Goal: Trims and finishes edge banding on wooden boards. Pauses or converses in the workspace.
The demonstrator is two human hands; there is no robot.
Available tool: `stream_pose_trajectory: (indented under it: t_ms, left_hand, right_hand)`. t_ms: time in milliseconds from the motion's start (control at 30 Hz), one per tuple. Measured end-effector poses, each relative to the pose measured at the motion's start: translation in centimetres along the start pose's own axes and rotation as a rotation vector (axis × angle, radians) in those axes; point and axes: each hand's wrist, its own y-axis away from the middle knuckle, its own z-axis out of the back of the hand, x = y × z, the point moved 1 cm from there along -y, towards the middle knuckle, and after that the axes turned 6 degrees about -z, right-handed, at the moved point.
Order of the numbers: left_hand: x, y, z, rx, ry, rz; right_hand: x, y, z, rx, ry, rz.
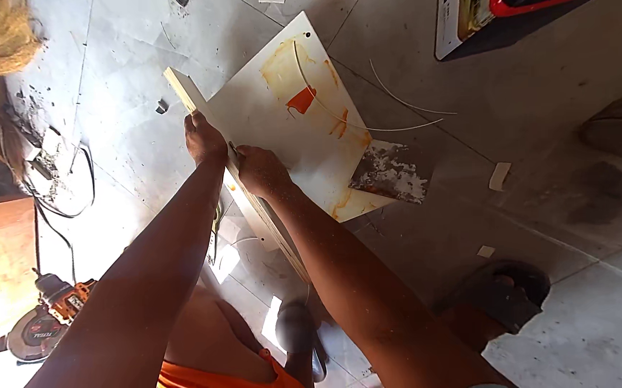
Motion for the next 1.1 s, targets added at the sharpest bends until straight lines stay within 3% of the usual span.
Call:
stream_pose_trajectory:
  t_ms: [233, 600, 733, 967, 1100]
  left_hand:
    - [-0.3, 0.3, 0.1, 0.007, -0.031, 0.008]
    - [-0.6, 0.5, 0.2, -0.007, -0.041, -0.001]
    - [-0.3, 0.5, 0.1, -0.018, -0.004, -0.004]
    - [-0.3, 0.4, 0.2, 0.009, -0.021, 0.004]
    - [-0.3, 0.3, 0.1, 0.01, 0.0, 0.008]
  right_hand:
    - [-5.0, 7.1, -1.6, 0.017, 0.017, -0.092]
    - [1.9, -3.0, 0.9, -0.015, -0.038, 0.071]
    - [1.2, -2.0, 0.9, 0.008, -0.001, 0.063]
    - [-4.1, 5.3, -1.4, 0.032, 0.031, -0.059]
    - [-2.1, 3.6, -0.4, -0.025, -0.031, -0.005]
